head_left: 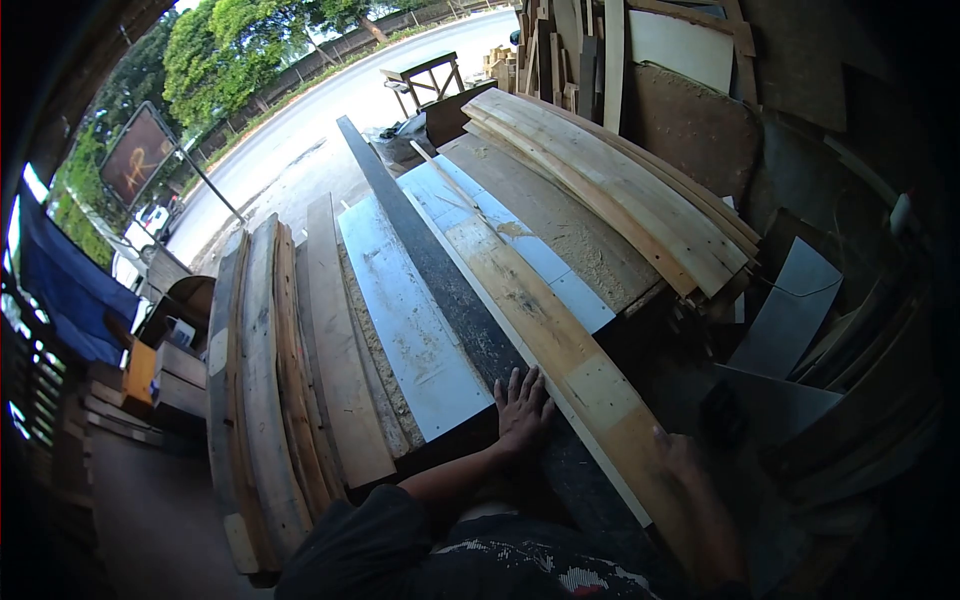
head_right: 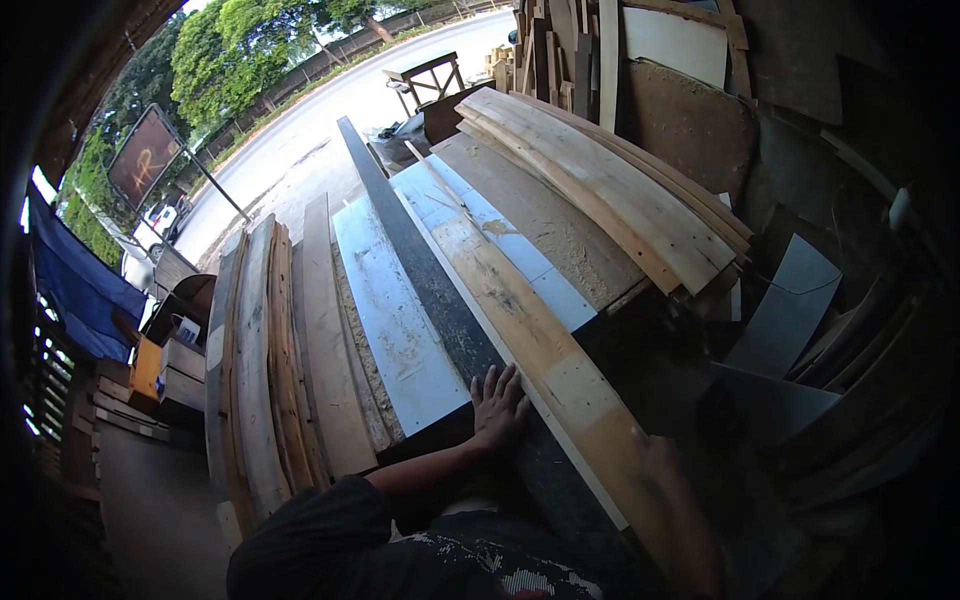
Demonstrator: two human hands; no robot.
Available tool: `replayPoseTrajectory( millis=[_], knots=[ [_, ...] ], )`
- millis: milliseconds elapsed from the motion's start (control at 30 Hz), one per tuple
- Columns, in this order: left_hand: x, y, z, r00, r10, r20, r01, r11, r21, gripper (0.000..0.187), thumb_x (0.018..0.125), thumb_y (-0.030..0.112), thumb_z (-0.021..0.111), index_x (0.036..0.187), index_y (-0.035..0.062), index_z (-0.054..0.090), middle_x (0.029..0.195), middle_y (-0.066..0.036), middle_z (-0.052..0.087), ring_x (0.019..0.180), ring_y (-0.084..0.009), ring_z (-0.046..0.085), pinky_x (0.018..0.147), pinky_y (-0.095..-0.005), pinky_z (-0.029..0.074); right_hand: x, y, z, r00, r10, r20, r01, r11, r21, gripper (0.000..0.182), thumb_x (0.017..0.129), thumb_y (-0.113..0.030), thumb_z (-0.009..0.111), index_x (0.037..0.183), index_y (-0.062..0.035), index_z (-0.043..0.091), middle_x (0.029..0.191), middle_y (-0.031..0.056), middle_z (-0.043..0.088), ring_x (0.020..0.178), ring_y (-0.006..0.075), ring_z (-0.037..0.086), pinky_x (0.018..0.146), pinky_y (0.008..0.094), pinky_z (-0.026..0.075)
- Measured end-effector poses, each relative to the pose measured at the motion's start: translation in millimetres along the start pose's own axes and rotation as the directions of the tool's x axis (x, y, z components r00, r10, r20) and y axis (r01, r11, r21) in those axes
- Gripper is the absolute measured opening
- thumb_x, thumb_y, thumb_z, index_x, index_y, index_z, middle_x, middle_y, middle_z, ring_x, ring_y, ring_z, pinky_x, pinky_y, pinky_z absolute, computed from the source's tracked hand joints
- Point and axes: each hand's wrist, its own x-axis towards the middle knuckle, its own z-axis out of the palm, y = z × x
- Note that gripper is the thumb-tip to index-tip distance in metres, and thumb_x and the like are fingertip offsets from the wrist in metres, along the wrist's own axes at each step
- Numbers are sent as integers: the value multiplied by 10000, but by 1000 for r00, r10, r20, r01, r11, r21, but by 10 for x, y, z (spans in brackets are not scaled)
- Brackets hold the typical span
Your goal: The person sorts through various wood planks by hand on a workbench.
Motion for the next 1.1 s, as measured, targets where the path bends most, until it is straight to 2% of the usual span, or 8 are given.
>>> replayPoseTrajectory(
  millis=[733, 1100],
  knots=[
    [-1, -44, -10, 999, 23, -24, -23, 1000, -13, 589, 973, 416, 414, 1445, 66, 369, 1545, -82, 305, 1468, -311, 134, 1170, -540, -21, 482, -735, 0, 1000, -25, 4, 26, 999, -34, 721, 976, -585, 332, 991, 40, 691, 1010, 300, 651, 1017, 458, 615, 884, 498, 475],
    [22, -49, -33, 1000, 16, -5, -16, 999, -27, 594, 968, 418, 423, 1441, 62, 370, 1548, -90, 294, 1469, -315, 132, 1168, -547, -15, 762, -1029, 67, 1000, 1, -4, -1, 1000, -19, 756, 969, -612, 321, 989, 46, 692, 970, 297, 663, 993, 467, 624, 866, 498, 487]
  ],
)
